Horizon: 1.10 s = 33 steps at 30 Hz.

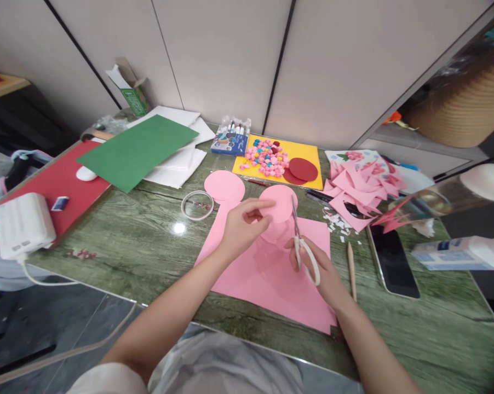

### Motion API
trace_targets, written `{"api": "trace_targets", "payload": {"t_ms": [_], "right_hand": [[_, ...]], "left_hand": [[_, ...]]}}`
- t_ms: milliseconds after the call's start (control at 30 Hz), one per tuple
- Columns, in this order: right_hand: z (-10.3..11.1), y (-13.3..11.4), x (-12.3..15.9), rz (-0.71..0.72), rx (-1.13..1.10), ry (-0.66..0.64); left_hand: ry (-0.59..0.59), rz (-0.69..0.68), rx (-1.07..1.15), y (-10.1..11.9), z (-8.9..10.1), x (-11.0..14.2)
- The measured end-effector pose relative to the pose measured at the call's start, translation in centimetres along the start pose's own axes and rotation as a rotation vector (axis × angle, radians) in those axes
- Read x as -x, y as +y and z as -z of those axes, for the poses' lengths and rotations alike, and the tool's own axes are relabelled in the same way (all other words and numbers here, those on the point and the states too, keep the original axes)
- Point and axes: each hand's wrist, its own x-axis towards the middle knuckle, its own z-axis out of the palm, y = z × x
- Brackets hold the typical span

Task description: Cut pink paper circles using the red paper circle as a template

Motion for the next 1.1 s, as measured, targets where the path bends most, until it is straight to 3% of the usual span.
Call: {"api": "trace_targets", "payload": {"t_ms": [800, 1100], "right_hand": [[-0.11, 0.11, -0.05, -0.025, 0.041, -0.003], [0.0, 0.2, 0.01, 0.002, 0.013, 0.002]], "left_hand": [[0.045, 0.003, 0.096, 0.18, 0.24, -0.08], [0.016, -0.006, 0.016, 0.01, 0.17, -0.15]]}}
